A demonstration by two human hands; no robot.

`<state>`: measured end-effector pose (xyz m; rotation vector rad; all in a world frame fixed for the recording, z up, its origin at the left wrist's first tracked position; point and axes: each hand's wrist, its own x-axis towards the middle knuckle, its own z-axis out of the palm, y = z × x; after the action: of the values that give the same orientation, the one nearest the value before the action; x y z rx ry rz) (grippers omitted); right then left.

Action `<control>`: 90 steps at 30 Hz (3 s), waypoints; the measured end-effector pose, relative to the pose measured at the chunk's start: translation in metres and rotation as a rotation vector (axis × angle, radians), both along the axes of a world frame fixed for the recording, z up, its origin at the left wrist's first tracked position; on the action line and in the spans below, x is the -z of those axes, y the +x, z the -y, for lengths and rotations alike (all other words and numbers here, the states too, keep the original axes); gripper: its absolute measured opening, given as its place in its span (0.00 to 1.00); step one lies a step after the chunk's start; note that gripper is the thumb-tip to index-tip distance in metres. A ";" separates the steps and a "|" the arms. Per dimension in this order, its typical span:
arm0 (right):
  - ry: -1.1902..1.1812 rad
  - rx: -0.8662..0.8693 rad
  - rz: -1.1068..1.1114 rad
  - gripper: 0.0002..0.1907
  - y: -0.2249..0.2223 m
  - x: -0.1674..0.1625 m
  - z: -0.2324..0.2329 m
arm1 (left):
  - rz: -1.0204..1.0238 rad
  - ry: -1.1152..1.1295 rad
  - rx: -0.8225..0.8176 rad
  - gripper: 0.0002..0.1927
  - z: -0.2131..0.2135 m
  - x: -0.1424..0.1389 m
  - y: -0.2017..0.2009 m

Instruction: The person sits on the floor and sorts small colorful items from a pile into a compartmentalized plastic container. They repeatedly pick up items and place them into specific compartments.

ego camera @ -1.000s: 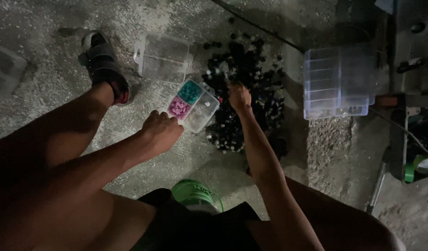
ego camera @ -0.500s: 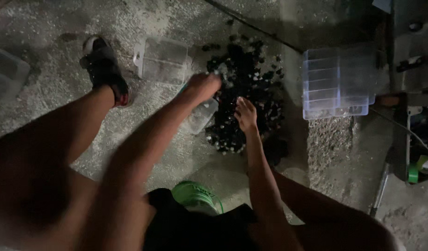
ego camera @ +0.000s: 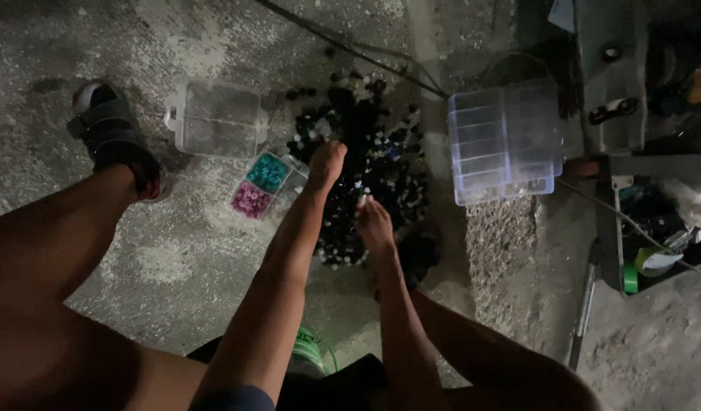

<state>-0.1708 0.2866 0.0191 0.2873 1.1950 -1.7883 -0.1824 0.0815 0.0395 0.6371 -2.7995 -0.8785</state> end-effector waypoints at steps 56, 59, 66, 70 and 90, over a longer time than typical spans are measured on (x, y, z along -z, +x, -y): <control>0.623 -0.108 -0.646 0.11 0.026 0.016 0.064 | -0.095 0.210 -0.136 0.13 0.070 0.020 0.062; 0.630 -0.074 -0.617 0.11 0.022 0.025 0.065 | -0.161 0.071 -0.092 0.12 0.072 0.030 0.045; 0.624 -0.074 -0.697 0.12 0.026 0.031 0.061 | 0.083 -0.001 -0.051 0.05 0.075 0.031 0.033; 0.611 -0.058 -0.543 0.10 0.027 0.024 0.069 | 0.077 -0.065 0.015 0.05 0.077 0.023 0.034; 0.731 -0.202 -0.903 0.12 -0.009 -0.001 0.096 | -0.138 0.380 0.012 0.12 0.045 0.036 0.127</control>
<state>-0.1796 0.1909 0.0205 -0.2737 2.4079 -1.2321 -0.0553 0.0365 0.0034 0.5796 -2.5353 -1.4166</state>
